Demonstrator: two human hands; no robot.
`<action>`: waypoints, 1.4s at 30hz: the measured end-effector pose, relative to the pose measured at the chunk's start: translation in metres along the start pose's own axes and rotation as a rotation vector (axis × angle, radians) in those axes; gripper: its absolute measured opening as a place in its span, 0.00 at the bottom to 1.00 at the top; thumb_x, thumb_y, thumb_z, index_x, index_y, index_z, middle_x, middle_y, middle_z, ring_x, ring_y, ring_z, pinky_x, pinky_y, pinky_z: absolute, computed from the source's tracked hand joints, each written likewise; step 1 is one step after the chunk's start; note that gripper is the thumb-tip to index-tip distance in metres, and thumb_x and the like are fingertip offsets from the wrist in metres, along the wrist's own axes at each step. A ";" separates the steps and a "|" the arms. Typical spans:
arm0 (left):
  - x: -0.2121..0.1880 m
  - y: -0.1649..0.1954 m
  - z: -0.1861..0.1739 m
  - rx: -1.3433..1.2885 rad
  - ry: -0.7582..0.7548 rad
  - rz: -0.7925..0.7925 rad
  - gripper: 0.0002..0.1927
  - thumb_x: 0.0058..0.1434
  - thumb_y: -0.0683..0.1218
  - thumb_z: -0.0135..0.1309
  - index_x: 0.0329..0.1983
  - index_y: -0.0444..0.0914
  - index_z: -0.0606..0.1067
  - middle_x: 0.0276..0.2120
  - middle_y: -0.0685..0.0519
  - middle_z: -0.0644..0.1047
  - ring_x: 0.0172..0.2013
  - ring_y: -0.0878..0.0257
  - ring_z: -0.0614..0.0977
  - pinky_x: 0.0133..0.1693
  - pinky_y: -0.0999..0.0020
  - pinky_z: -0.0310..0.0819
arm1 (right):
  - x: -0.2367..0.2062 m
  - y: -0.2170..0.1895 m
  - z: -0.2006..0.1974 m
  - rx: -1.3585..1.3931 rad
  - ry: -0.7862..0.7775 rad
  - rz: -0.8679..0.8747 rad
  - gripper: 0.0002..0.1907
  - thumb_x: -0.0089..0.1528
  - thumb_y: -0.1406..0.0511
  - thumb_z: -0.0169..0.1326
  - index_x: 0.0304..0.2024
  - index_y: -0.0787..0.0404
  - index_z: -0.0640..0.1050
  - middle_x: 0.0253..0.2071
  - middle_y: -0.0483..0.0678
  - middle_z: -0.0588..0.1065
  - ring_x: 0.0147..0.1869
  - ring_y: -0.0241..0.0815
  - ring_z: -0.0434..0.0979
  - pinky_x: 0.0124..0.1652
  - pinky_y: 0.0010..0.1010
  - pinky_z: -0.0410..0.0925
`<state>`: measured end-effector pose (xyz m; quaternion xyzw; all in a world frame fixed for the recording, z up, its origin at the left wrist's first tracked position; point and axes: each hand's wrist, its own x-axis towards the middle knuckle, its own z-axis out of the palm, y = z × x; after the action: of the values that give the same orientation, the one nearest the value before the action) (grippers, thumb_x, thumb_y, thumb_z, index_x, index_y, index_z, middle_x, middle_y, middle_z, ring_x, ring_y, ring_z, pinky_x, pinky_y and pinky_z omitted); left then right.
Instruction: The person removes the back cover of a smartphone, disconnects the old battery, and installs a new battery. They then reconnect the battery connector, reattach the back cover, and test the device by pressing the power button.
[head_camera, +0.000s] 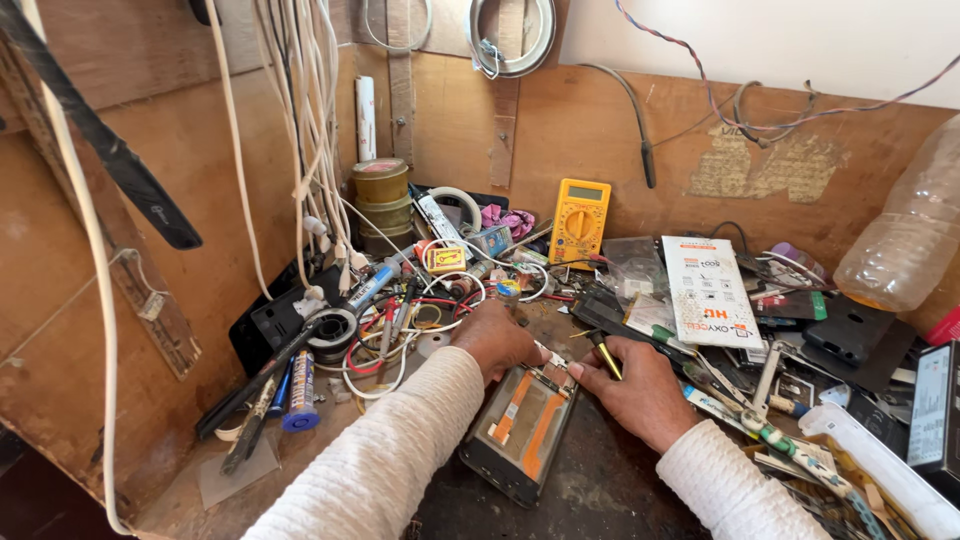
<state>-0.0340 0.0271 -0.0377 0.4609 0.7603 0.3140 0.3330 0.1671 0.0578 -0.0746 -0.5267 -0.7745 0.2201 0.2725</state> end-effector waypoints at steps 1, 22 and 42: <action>0.002 -0.001 0.000 -0.102 -0.035 -0.010 0.30 0.46 0.44 0.74 0.50 0.32 0.74 0.38 0.44 0.82 0.31 0.59 0.82 0.29 0.64 0.74 | 0.000 0.000 0.000 0.006 0.002 -0.002 0.19 0.55 0.54 0.65 0.36 0.64 0.83 0.33 0.57 0.83 0.37 0.50 0.85 0.41 0.40 0.73; 0.013 -0.018 0.002 -0.499 -0.254 -0.076 0.21 0.47 0.36 0.68 0.45 0.31 0.79 0.40 0.46 0.84 0.37 0.57 0.86 0.36 0.64 0.82 | -0.012 -0.020 -0.016 0.001 0.055 -0.189 0.15 0.56 0.60 0.61 0.39 0.65 0.82 0.35 0.55 0.83 0.38 0.48 0.85 0.42 0.38 0.73; 0.012 -0.019 0.005 -0.509 -0.244 -0.039 0.21 0.45 0.37 0.70 0.43 0.31 0.79 0.38 0.47 0.83 0.36 0.58 0.84 0.35 0.63 0.81 | -0.010 -0.018 -0.011 -0.152 0.040 -0.302 0.16 0.59 0.61 0.58 0.43 0.68 0.78 0.41 0.59 0.78 0.48 0.59 0.78 0.47 0.45 0.70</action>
<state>-0.0434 0.0320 -0.0586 0.3822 0.6199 0.4305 0.5333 0.1645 0.0432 -0.0573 -0.4275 -0.8539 0.1067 0.2771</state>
